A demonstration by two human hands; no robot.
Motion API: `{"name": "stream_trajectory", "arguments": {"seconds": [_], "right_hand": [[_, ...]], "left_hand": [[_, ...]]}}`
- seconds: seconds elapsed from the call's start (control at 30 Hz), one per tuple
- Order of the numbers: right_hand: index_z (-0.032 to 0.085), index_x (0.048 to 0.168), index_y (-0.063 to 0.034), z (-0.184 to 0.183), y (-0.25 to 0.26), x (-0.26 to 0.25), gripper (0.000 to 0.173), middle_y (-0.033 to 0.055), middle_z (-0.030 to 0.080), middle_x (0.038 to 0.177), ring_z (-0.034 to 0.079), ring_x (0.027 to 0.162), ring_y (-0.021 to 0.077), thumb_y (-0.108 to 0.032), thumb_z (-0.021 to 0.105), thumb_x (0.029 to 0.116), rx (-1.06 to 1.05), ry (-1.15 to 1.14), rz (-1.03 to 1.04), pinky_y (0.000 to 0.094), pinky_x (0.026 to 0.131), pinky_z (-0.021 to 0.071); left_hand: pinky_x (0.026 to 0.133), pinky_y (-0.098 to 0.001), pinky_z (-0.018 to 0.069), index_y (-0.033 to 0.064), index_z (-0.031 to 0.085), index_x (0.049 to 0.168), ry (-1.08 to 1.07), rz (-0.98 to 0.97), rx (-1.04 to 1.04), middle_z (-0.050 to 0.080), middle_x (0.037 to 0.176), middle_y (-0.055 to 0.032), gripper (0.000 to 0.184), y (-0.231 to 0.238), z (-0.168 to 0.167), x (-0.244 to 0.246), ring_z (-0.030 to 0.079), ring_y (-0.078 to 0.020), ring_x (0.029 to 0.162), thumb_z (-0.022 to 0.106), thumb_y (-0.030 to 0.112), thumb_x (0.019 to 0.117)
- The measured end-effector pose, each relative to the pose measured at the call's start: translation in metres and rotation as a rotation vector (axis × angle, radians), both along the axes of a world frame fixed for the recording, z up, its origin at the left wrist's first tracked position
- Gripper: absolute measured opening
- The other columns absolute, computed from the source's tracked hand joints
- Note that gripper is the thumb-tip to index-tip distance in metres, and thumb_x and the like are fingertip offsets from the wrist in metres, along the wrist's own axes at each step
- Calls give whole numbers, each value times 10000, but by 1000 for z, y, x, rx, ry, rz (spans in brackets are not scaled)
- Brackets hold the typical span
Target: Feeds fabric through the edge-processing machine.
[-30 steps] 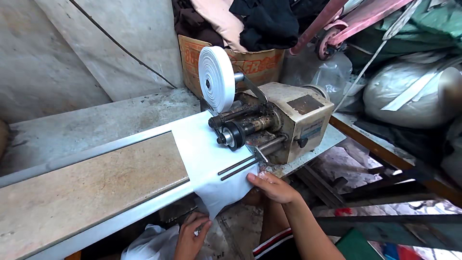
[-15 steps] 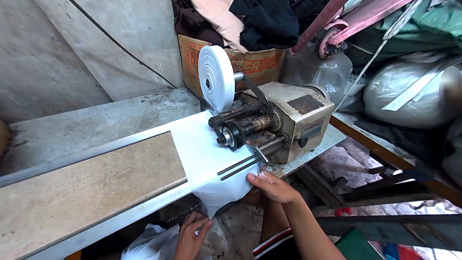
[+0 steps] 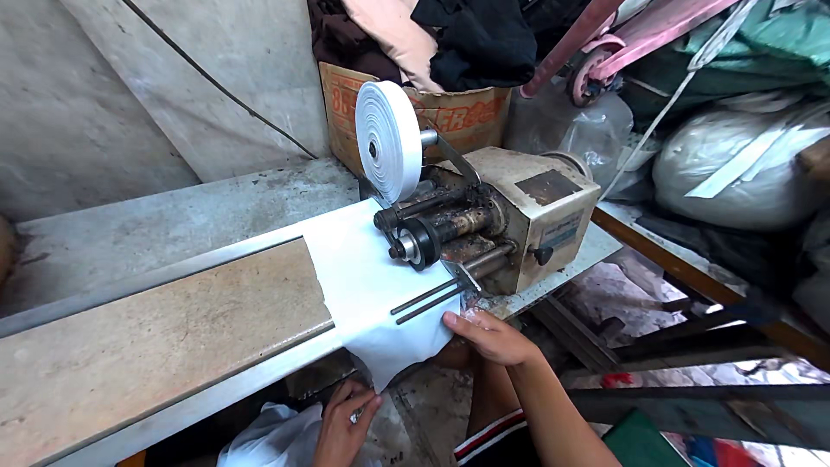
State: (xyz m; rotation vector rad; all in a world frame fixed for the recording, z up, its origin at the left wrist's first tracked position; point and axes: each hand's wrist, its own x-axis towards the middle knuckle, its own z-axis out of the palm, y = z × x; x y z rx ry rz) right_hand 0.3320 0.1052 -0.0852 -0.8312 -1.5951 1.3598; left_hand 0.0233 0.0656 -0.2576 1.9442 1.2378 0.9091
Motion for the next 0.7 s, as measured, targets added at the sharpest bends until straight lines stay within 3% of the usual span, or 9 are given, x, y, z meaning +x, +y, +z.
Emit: {"name": "stream_trajectory", "arguments": {"seconds": [0.7], "right_hand": [[701,1116,-155,0,0,0,300,-95,745,1037,688,994,10,-325,455,1101,-3,44,10,272,925,574]], "left_hand": [[895,-306,548,245,820,1049,13,-31,-39,707,991,42,244,-1,0,0,650,-73,968,667,418,968]]}}
